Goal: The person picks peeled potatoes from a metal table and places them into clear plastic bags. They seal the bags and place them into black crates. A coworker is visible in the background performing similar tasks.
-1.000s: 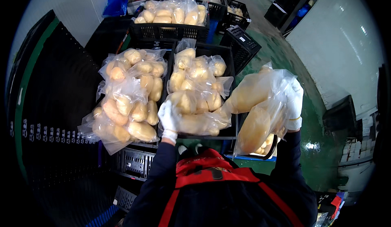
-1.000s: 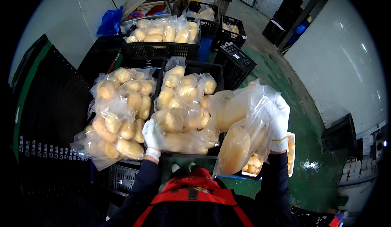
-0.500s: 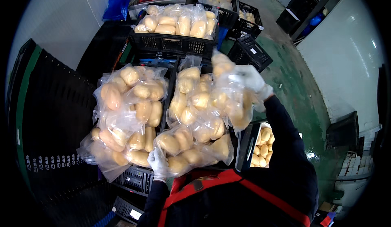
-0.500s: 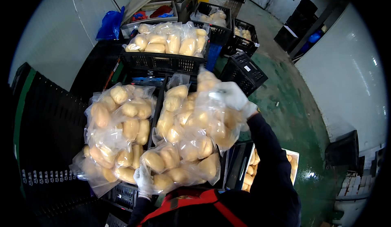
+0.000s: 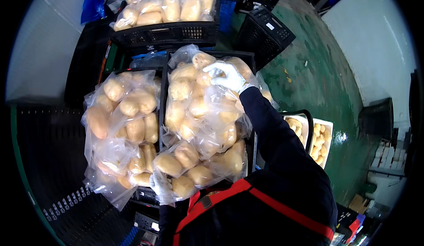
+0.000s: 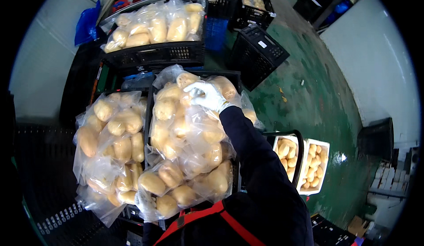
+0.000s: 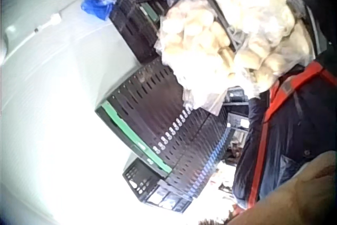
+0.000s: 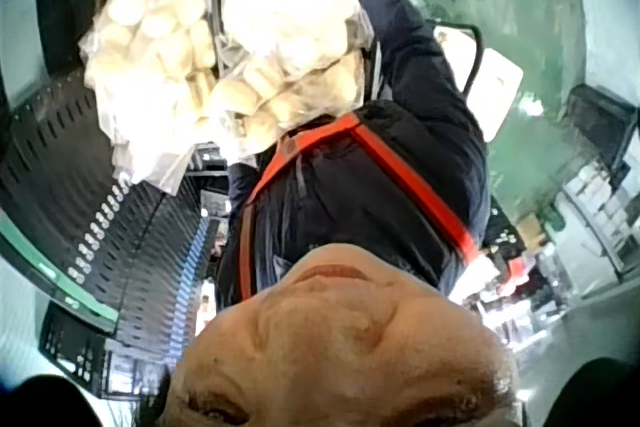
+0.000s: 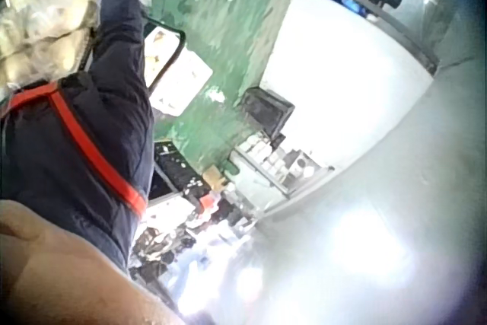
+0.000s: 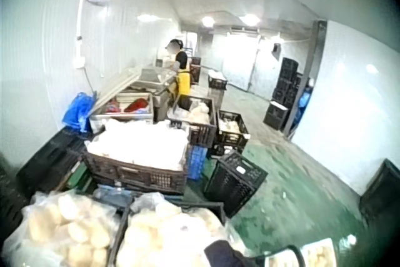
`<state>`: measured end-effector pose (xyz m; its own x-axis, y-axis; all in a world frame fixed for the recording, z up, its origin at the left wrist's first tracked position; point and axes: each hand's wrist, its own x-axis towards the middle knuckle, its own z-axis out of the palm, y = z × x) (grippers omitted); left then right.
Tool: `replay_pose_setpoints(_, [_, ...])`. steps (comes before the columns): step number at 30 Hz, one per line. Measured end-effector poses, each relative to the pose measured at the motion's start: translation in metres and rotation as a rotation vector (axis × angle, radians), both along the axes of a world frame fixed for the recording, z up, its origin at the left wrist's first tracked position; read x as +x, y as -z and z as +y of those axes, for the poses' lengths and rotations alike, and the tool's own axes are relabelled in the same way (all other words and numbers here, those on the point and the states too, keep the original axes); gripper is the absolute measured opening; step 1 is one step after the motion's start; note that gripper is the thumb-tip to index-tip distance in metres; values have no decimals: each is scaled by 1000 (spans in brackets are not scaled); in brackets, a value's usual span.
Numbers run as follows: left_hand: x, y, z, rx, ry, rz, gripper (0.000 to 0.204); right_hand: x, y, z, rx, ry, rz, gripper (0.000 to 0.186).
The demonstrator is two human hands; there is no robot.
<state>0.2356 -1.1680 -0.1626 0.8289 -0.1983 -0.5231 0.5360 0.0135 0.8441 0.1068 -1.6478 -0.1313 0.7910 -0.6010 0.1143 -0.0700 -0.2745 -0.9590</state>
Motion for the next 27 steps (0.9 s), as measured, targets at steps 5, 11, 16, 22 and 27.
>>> replay_pose_setpoints(5, [5, 15, 12, 50, -21, -4, 22, -56, -61, 8, -622, 568, 130, 31])
replay_pose_setpoints(11, [4, 4, 11, 65, 93, 20, 22, -165, 44, 54, 292, 741, -26, 64])
replay_pose_setpoints(16, [4, 9, 12, 56, 108, 41, 22, -133, 54, 142, 45, 653, 391, 56])
replay_pose_setpoints(22, [17, 18, 23, 8, 119, 40, 22, -128, 84, 79, -576, 636, 860, 42])
replay_pose_setpoints(27, [13, 13, 18, 89, 67, 11, 21, -127, 57, 70, -762, 707, 641, 39])
